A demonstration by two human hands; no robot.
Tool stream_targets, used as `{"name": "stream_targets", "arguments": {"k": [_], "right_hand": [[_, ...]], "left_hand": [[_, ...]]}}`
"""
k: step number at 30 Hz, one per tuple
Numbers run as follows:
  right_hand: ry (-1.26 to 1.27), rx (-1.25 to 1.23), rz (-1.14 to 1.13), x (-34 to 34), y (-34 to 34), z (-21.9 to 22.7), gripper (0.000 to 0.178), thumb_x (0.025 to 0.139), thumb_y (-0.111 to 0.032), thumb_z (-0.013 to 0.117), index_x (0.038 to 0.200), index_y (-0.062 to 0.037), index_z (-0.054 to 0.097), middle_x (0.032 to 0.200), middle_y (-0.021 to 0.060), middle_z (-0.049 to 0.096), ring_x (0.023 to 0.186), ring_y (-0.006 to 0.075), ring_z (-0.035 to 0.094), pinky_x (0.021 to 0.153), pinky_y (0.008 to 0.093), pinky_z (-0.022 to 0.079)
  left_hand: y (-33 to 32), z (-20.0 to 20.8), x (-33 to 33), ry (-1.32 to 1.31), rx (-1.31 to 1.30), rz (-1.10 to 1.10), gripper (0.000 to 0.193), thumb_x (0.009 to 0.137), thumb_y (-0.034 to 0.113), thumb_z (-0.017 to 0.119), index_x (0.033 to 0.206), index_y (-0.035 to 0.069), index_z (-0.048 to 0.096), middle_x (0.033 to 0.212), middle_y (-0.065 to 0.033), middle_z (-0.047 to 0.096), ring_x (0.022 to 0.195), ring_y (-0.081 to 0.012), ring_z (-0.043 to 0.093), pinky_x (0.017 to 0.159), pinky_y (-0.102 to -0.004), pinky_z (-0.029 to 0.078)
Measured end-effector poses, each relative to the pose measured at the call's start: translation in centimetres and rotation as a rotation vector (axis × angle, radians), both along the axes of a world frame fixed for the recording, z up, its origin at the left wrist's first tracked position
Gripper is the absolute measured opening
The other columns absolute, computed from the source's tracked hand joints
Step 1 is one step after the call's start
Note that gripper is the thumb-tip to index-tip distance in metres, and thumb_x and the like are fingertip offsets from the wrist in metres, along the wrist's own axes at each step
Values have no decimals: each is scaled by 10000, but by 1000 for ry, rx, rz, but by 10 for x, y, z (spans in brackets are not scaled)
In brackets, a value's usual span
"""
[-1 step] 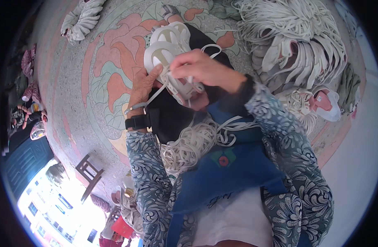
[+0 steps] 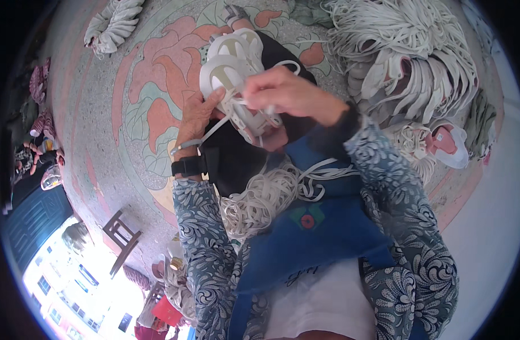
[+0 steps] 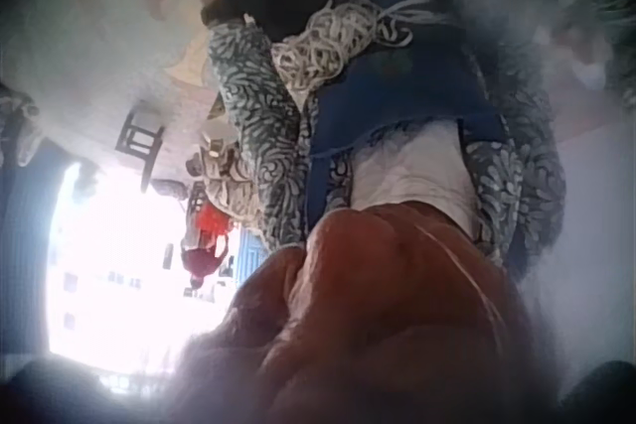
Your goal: Manually thread laces through the eyelets of a shoe upper.
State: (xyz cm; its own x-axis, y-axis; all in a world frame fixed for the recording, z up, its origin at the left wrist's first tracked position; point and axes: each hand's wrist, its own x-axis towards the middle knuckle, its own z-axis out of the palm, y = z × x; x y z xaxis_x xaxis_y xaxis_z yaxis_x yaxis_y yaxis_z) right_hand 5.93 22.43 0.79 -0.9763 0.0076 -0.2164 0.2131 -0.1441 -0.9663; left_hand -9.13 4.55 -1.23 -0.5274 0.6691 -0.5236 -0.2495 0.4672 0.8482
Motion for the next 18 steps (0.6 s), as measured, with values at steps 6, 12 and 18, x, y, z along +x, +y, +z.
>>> {"name": "stream_targets", "arguments": {"k": [6,12,18], "right_hand": [[-150,309,144,2,9,13,230,785,-256,659,769,-30,616,641,-30,484,607,57,463,508,225,336],[325,941,-241,-14,-26,6,281,741,-315,692,814,-66,585,722,66,481,586,237,523,524,343,408],[235,1011,-81,-25,-39,-3,207,811,-221,617,763,-42,524,762,80,494,680,301,551,596,393,440]], "left_hand": [[-6,-10,-4,27,-21,4,576,759,509,669,991,-15,608,772,-61,634,571,-112,565,562,-232,452],[-3,-3,-1,61,-81,4,571,766,506,665,993,-15,612,767,-63,633,572,-110,569,560,-240,458],[2,6,3,96,-79,-10,598,749,520,674,988,-25,613,763,-71,634,569,-124,574,560,-259,463]]}}
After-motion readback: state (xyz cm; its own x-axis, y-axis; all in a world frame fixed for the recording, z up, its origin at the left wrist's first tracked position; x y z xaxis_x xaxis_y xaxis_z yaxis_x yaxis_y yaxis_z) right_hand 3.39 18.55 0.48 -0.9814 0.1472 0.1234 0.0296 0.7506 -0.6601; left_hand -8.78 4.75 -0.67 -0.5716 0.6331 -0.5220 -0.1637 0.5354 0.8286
